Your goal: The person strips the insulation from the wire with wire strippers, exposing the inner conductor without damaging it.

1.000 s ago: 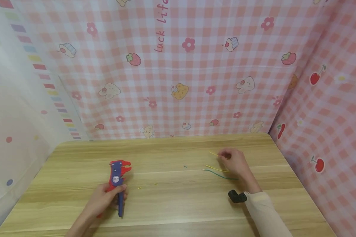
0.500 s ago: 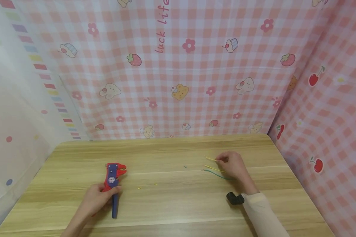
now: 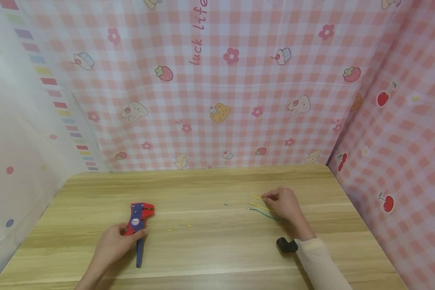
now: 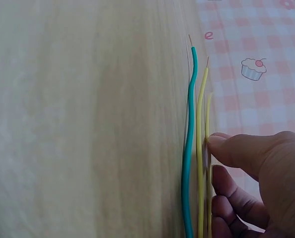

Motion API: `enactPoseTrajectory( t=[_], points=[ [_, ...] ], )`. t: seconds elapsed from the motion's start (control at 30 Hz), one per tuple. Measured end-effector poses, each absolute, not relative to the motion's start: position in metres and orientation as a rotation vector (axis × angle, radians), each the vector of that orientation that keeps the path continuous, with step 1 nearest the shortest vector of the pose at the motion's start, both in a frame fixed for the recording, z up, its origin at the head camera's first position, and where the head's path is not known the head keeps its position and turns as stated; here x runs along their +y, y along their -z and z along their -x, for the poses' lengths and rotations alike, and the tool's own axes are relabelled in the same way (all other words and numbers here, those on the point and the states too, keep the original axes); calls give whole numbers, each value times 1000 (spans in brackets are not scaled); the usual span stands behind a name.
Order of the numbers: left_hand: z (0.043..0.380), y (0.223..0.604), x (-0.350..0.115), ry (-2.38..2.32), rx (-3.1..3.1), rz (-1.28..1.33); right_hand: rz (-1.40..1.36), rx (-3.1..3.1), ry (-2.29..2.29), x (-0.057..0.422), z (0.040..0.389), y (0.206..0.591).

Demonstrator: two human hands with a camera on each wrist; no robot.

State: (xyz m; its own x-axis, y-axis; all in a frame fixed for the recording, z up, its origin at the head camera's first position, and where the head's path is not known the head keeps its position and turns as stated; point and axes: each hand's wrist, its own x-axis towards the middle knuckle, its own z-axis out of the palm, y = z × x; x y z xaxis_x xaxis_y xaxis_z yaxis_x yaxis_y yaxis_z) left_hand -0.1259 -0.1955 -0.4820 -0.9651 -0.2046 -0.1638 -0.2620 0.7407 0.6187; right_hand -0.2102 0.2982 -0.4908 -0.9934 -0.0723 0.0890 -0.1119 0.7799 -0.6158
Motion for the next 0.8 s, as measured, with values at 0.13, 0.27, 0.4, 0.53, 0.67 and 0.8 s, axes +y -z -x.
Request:
enactPoseTrajectory(
  t=[0.13, 0.27, 0.4, 0.53, 0.67, 0.8],
  points=[
    [123, 480, -197, -937, 2883, 387, -138, -2913, -1012, 298, 211, 492],
    [120, 477, -196, -853, 2936, 398, -150, -2910, -1007, 297, 212, 492],
    [118, 474, -193, -772, 2998, 395, -169, -2908, -995, 297, 212, 491],
    [119, 473, -193, -723, 3036, 368, -177, -2910, -987, 298, 212, 488],
    [122, 473, -196, -741, 3014, 332, -189, -2923, -984, 299, 210, 485],
    [126, 470, -203, -798, 2978, 319, -206, -2916, -966, 301, 209, 481]
  ],
)
